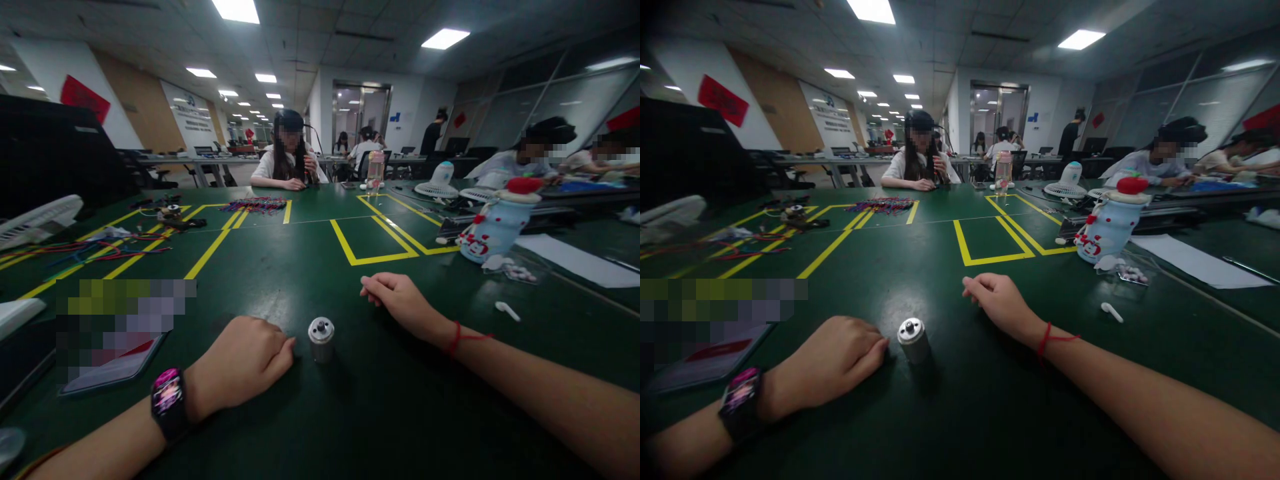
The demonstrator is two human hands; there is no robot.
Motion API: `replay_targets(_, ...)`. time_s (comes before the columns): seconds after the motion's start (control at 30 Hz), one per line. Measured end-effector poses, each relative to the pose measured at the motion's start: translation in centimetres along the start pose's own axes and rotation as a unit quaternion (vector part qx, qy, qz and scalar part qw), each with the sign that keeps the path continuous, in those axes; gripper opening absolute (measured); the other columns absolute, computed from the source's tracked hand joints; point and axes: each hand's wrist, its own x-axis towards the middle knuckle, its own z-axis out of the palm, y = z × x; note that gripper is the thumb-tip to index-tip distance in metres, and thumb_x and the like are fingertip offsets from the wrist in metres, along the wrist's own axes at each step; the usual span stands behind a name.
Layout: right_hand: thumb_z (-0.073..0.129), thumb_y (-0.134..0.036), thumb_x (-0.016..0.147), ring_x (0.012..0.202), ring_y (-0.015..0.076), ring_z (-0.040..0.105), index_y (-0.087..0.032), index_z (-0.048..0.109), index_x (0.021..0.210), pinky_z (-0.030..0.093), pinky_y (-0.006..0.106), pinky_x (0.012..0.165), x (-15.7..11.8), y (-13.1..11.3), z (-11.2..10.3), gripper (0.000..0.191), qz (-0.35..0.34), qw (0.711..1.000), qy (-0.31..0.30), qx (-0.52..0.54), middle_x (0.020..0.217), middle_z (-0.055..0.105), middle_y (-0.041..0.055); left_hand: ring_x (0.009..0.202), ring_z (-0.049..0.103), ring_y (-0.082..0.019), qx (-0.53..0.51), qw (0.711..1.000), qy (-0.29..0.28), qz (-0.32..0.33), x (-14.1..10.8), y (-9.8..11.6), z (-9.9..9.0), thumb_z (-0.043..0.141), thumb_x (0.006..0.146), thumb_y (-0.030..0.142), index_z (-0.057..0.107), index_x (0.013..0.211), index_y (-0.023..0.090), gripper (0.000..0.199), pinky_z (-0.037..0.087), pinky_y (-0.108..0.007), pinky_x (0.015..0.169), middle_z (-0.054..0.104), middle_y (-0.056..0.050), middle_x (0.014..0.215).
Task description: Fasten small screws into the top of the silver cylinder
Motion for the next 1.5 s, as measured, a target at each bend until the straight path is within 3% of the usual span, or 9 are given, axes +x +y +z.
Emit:
replay_targets(0.2, 0.050, -0.046, 0.089, 0.059, 0.0117, 0.051, -0.014, 0.067, 0.077, 0.041, 0.026, 0.057, 0.4, 1.5, -0.1, 0.038, 0.020, 1.000, -0.008, 0.016, 0.065, 0.058, 0.0005, 0.054, 0.054, -0.014, -0.009, 1.000, 0.008, -0.002, -0.1, -0.2, 0.1, 0.026, 0.100, 0.031, 0.056, 0.063, 0.018, 0.049, 0.030, -0.030, 0.056, 0.060, -0.001, 0.061)
replay_targets(0.37, 0.054, -0.037, 0.089, 0.069, 0.0143, 0.055, -0.016, 0.068, 0.079, 0.042, 0.028, 0.064, -0.6, -0.4, 0.6, 0.027, -0.043, 0.996, -0.043, -0.066, 0.075, 0.063, 0.0027, 0.054, 0.055, -0.015, -0.005, 1.000, 0.015, -0.003, -0.2, -0.2, 0.3, 0.028, 0.100, 0.031, 0.058, 0.063, 0.018, 0.049, 0.031, -0.030, 0.055, 0.062, -0.002, 0.060)
replay_targets(0.53, 0.065, -0.031, 0.082, 0.096, 0.0190, 0.056, -0.021, 0.069, 0.089, 0.040, 0.036, 0.089, -2.0, -3.7, 2.1, 0.013, -0.173, 0.977, -0.050, -0.117, 0.100, 0.063, 0.0044, 0.052, 0.055, -0.014, -0.010, 0.999, 0.030, -0.004, -0.1, -0.1, 0.3, 0.030, 0.099, 0.031, 0.060, 0.062, 0.017, 0.050, 0.031, -0.029, 0.054, 0.062, -0.002, 0.058)
replay_targets(0.7, 0.072, -0.035, 0.076, 0.102, 0.0215, 0.053, -0.026, 0.072, 0.083, 0.034, 0.042, 0.095, -2.4, -5.0, 3.3, 0.012, -0.177, 0.967, -0.056, -0.175, 0.107, 0.059, 0.0027, 0.051, 0.055, -0.014, 0.004, 1.000, 0.020, -0.011, 0.0, 0.1, 0.2, 0.030, 0.099, 0.031, 0.060, 0.063, 0.018, 0.049, 0.029, -0.029, 0.053, 0.063, -0.002, 0.058)
replay_targets(0.87, 0.068, -0.032, 0.081, 0.103, 0.0196, 0.054, -0.024, 0.071, 0.086, 0.039, 0.037, 0.093, -1.7, -4.6, 2.1, 0.010, -0.167, 0.980, -0.049, -0.094, 0.106, 0.059, 0.0033, 0.053, 0.056, -0.015, 0.007, 1.000, 0.013, -0.008, 0.0, 0.2, 0.0, 0.029, 0.099, 0.031, 0.060, 0.063, 0.018, 0.049, 0.029, -0.029, 0.053, 0.064, -0.003, 0.060)
replay_targets(1.07, 0.070, -0.036, 0.079, 0.101, 0.0208, 0.052, -0.025, 0.074, 0.087, 0.038, 0.040, 0.093, -1.5, -2.4, -0.5, 0.014, -0.147, 0.948, -0.226, -0.169, 0.105, 0.059, 0.0035, 0.054, 0.056, -0.015, 0.001, 1.000, 0.012, -0.002, -0.1, 0.0, 0.1, 0.029, 0.099, 0.030, 0.058, 0.063, 0.018, 0.049, 0.030, -0.029, 0.055, 0.063, -0.002, 0.060)
replay_targets(1.17, 0.070, -0.038, 0.079, 0.102, 0.0218, 0.050, -0.029, 0.075, 0.088, 0.037, 0.041, 0.091, -1.7, -1.5, -0.6, 0.014, -0.148, 0.930, -0.263, -0.211, 0.107, 0.058, 0.0033, 0.056, 0.057, -0.015, -0.003, 1.000, 0.008, 0.000, -0.1, -0.1, 0.1, 0.029, 0.099, 0.030, 0.058, 0.064, 0.018, 0.047, 0.031, -0.029, 0.056, 0.062, -0.002, 0.062)
replay_targets(1.37, 0.070, -0.038, 0.078, 0.102, 0.0212, 0.052, -0.027, 0.074, 0.093, 0.038, 0.041, 0.091, -1.7, -1.3, -0.5, 0.019, -0.143, 0.942, -0.248, -0.176, 0.108, 0.059, 0.0036, 0.056, 0.056, -0.015, -0.013, 1.000, -0.001, 0.000, -0.2, -0.1, 0.1, 0.028, 0.100, 0.031, 0.057, 0.065, 0.018, 0.048, 0.032, -0.030, 0.056, 0.062, -0.001, 0.062)
replay_targets(1.5, 0.065, -0.035, 0.082, 0.085, 0.0165, 0.058, -0.018, 0.070, 0.090, 0.045, 0.032, 0.078, -1.0, -0.5, -0.7, 0.020, -0.048, 0.990, -0.135, -0.017, 0.094, 0.064, 0.0047, 0.056, 0.056, -0.015, -0.010, 1.000, 0.000, 0.000, -0.2, -0.1, 0.0, 0.027, 0.100, 0.031, 0.057, 0.065, 0.018, 0.048, 0.032, -0.030, 0.057, 0.062, -0.002, 0.062)
